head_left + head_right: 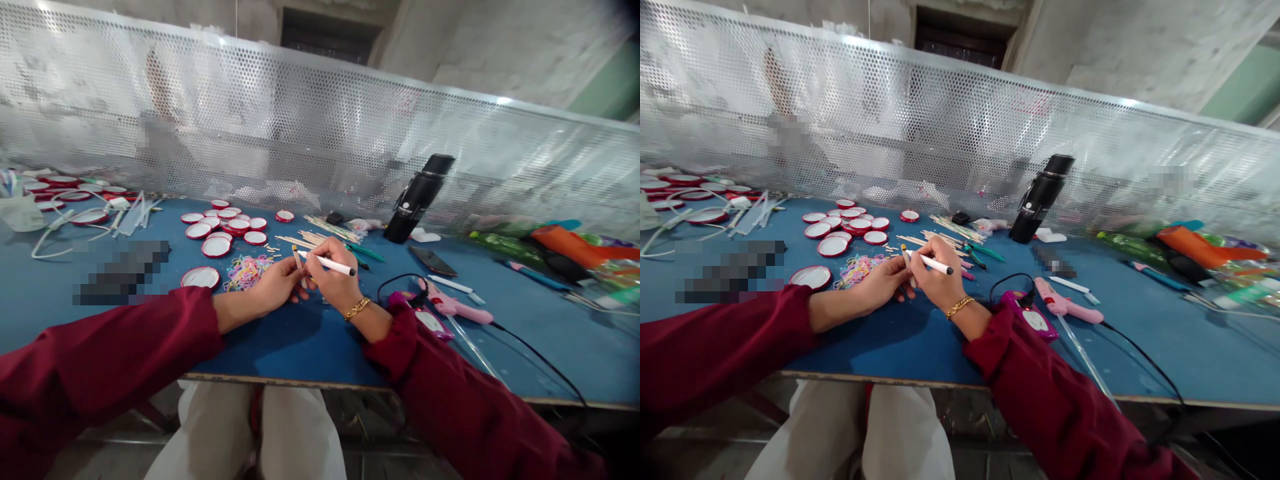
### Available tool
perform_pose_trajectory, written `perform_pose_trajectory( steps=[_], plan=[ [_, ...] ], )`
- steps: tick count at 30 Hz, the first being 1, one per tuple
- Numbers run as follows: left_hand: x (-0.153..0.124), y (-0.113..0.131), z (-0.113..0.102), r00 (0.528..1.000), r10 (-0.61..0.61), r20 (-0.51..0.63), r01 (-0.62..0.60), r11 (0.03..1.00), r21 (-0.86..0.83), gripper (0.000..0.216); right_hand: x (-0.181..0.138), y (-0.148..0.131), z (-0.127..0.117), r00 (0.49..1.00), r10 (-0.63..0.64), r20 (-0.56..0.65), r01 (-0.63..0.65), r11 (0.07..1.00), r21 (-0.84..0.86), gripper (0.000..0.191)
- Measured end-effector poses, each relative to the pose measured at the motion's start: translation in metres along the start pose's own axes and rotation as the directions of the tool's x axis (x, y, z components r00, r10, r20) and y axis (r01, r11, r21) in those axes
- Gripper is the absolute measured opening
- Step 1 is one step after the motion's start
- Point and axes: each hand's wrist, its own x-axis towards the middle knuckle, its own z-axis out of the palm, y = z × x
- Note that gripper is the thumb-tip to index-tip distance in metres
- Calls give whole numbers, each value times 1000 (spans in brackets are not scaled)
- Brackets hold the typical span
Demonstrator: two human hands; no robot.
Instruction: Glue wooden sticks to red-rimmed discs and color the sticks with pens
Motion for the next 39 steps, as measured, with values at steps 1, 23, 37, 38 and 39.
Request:
perform_pose_trajectory(
  steps=[1,23,37,38,39],
  plan=[
    [0,0,0,1000,-4,-2,4,1000,-7,19,0,1,0,1000,3,-5,-3,1000,1,10],
    [-1,2,1,1000,-10,-9,10,1000,-21,23,0,2,1,1000,0,17,0,1000,29,10],
    [0,-1,0,1000,4,0,-4,1000,-11,27,-1,2,1,1000,9,28,-9,1000,19,10],
    [0,0,0,1000,0,-3,0,1000,-7,27,-1,2,1,999,14,30,-15,1000,21,10],
    [0,0,0,1000,-2,-4,2,1000,-4,26,0,2,1,999,19,31,-20,1000,23,10]
  ],
)
